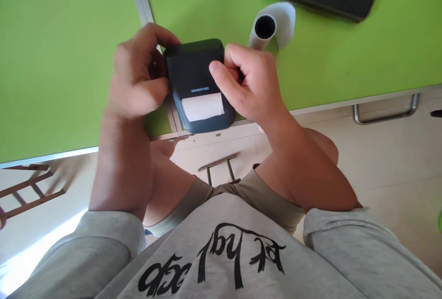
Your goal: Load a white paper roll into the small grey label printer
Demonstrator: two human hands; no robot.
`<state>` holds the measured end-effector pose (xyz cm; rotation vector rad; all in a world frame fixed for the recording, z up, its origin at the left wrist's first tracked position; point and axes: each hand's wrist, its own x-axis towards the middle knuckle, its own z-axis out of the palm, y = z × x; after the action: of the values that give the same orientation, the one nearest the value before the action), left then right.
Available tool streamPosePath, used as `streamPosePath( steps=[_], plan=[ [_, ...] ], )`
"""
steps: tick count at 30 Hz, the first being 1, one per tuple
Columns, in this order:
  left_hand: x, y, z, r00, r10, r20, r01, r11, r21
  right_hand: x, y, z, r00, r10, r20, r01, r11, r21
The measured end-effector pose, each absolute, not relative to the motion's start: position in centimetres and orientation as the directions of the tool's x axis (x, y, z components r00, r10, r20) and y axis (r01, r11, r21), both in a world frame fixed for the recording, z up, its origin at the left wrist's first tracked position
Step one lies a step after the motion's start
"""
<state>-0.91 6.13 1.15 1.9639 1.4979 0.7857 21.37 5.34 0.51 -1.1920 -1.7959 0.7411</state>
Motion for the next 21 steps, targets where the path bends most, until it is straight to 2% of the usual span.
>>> streamPosePath(
  steps=[3, 12, 18, 21],
  plan=[
    [-0.93, 6.24, 1.19, 0.24, 0.966, 0.092, 0.57, -0.217, 0.793, 21.23, 5.3, 0.44, -0.18, 0.929, 0.324, 0.453, 0.371, -0.811],
    [-0.5, 6.05, 1.91, 0.205, 0.976, 0.072, 0.58, -0.18, 0.795, 20.71, 4.97, 0.97, -0.151, 0.922, 0.357, 0.409, 0.387, -0.826],
    [-0.74, 6.26, 1.94, 0.201, 0.979, 0.033, 0.616, -0.153, 0.773, 20.66, 4.7, 1.4, -0.168, 0.945, 0.28, 0.452, 0.326, -0.83],
    [-0.84, 6.26, 1.96, 0.215, 0.977, 0.007, 0.636, -0.145, 0.758, 20.74, 4.7, 1.21, -0.175, 0.935, 0.308, 0.432, 0.354, -0.829]
  ],
)
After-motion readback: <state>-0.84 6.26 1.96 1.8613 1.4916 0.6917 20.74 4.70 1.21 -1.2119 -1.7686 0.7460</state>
